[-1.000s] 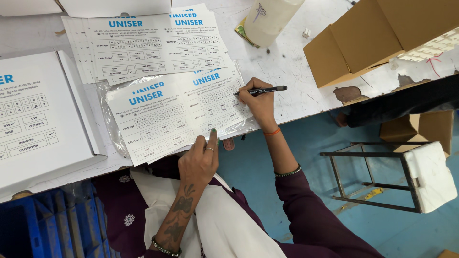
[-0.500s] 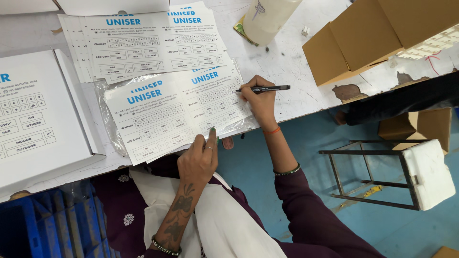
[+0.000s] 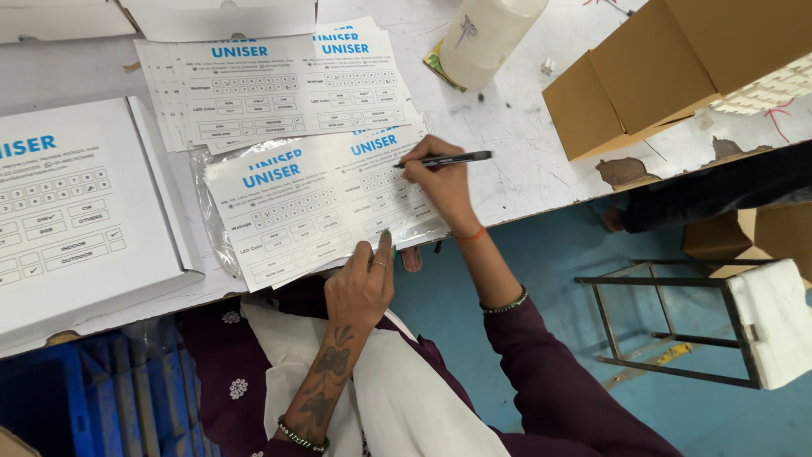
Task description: The person fills out multiple UNISER specification forms on a table using a black marker. They mark checkboxes for wattage, LED color, and indoor/outdoor options, then place the completed forms into a plastic sleeve.
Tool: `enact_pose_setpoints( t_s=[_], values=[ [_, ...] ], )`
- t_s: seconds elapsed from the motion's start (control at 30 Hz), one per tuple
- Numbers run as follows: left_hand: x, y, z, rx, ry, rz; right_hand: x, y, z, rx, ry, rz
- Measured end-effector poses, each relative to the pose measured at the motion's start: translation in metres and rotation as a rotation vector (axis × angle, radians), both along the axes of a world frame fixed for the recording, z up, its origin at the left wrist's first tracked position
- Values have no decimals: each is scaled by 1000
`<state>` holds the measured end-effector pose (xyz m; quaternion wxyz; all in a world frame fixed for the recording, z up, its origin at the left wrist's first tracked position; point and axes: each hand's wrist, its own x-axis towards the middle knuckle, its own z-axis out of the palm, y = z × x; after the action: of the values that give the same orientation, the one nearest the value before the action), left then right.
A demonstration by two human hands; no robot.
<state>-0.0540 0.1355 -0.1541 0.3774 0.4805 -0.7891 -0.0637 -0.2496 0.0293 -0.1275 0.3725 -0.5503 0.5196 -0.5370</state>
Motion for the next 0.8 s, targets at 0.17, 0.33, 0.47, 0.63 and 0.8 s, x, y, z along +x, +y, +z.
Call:
enact_pose_setpoints(
  t_s=[0.17,0.33,0.47,0.63,0.8],
  values=[
    [0,-1,0,-5,3,3,13,0,-3,68,32,6],
    [1,-2,-3,30,-7,-1,22,0,-6,69,56,31],
    [0,-1,-5,21,2,6,27,-3,-6,69,68,26],
    [0,-1,-9,19,9,-11,30,-2,-3,89,60,17],
    [1,-2,-9,25,15,-16,36,-2,6,82,66,21]
  ],
)
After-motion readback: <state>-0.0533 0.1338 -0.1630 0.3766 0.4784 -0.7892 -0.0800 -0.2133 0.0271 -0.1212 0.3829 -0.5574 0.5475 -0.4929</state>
